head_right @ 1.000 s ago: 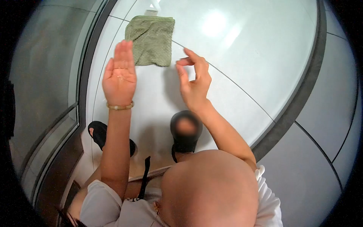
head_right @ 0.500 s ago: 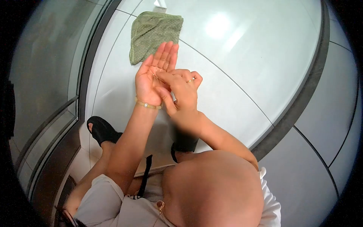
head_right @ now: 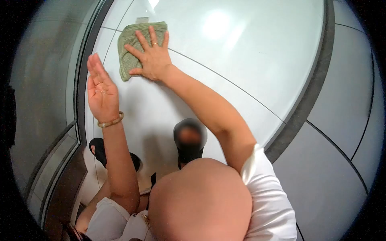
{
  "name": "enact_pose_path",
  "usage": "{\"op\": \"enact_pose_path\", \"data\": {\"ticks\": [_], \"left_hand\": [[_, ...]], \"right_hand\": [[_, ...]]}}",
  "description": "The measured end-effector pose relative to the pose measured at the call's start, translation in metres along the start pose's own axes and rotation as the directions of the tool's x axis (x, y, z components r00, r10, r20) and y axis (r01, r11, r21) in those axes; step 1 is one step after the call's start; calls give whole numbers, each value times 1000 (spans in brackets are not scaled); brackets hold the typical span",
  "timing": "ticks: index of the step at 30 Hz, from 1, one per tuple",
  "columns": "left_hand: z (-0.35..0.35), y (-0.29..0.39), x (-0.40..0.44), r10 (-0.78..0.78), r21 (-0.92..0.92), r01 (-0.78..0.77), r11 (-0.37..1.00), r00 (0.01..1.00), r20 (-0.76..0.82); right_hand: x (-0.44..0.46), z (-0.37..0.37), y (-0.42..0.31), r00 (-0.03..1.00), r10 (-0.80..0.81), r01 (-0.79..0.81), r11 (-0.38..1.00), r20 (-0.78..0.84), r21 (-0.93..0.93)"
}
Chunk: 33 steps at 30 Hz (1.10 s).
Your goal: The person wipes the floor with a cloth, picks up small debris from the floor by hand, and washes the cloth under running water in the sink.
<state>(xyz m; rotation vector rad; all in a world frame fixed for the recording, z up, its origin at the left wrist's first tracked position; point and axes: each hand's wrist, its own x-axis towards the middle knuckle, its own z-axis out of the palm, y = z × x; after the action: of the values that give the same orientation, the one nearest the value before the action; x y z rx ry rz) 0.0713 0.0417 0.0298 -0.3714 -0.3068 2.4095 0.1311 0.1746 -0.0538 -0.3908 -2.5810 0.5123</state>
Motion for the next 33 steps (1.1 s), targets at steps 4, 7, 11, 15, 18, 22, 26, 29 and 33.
{"op": "enact_pose_path", "data": {"ticks": [4,7,11,15,18,22,26,29,33], "left_hand": [[7,-13,3,-39,-39,38,999,999,-22],[5,-18,6,-47,-55,44,998,998,-46],[5,-21,9,-43,-69,39,997,998,-48],[4,-15,15,-67,-39,66,997,997,-40],[7,-13,19,-78,-40,76,996,996,-52],[13,-11,22,-105,13,106,994,993,-43],[29,-4,23,-122,-27,121,992,993,-9],[43,-2,21,-99,-44,99,994,995,18],[58,-7,14,-76,-10,76,997,997,29]], "right_hand": [[3,9,30,996,-52,47,996,67,73],[-8,-17,56,996,90,-85,909,8,409],[-82,-123,90,779,621,-478,675,-83,562],[-228,-200,157,515,836,-664,530,-192,528],[-278,-186,163,555,821,-830,558,-132,-21],[-246,-147,163,696,716,-673,622,-56,-399],[-130,-93,109,819,564,-482,776,104,-407],[-61,-49,71,882,442,-367,863,167,-346],[-13,-10,21,951,180,-144,977,251,-158]]}}
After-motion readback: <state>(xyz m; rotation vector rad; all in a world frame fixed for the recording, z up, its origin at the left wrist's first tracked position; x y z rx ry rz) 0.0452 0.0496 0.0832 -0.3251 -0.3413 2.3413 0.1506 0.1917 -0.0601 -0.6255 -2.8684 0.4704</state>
